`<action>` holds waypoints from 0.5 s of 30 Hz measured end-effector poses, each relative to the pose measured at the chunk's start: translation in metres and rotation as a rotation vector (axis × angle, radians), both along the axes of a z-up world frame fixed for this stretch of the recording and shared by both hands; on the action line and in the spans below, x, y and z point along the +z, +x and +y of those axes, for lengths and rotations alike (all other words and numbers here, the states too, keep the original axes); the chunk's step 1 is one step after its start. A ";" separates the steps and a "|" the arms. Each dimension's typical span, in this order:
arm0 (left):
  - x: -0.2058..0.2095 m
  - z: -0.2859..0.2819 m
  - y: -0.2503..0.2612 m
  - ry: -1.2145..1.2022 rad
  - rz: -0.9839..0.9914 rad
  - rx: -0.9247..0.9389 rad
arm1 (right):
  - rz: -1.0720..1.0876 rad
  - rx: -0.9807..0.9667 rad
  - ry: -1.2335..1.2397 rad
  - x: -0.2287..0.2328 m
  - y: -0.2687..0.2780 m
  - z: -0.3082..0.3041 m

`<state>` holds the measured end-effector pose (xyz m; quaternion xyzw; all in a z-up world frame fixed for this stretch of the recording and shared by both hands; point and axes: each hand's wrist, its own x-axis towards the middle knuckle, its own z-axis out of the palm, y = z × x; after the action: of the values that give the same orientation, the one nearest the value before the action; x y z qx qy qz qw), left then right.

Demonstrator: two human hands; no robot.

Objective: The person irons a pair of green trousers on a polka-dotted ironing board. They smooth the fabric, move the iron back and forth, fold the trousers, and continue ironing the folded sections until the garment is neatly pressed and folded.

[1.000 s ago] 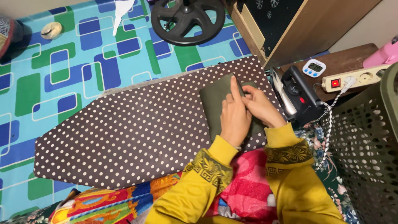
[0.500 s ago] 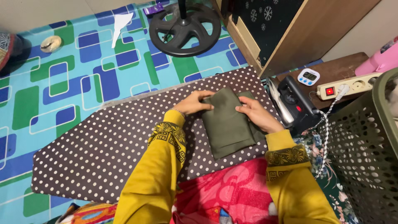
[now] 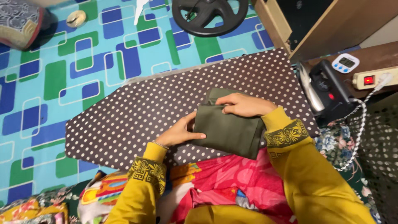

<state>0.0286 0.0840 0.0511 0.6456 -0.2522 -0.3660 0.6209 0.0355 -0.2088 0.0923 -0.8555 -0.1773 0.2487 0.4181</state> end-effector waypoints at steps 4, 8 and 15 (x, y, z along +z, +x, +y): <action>-0.003 0.004 -0.013 -0.030 -0.139 0.061 | -0.089 0.132 -0.048 0.021 -0.006 0.014; -0.016 -0.009 -0.010 -0.017 0.012 0.091 | -0.068 0.104 -0.001 0.023 -0.011 0.006; -0.034 -0.027 -0.007 -0.111 -0.142 0.157 | -0.151 -0.421 0.159 0.000 -0.075 -0.045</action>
<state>0.0219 0.0571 0.0173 0.6524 -0.2641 -0.2551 0.6630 -0.0394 -0.2543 0.0924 -0.8543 -0.0449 0.0765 0.5121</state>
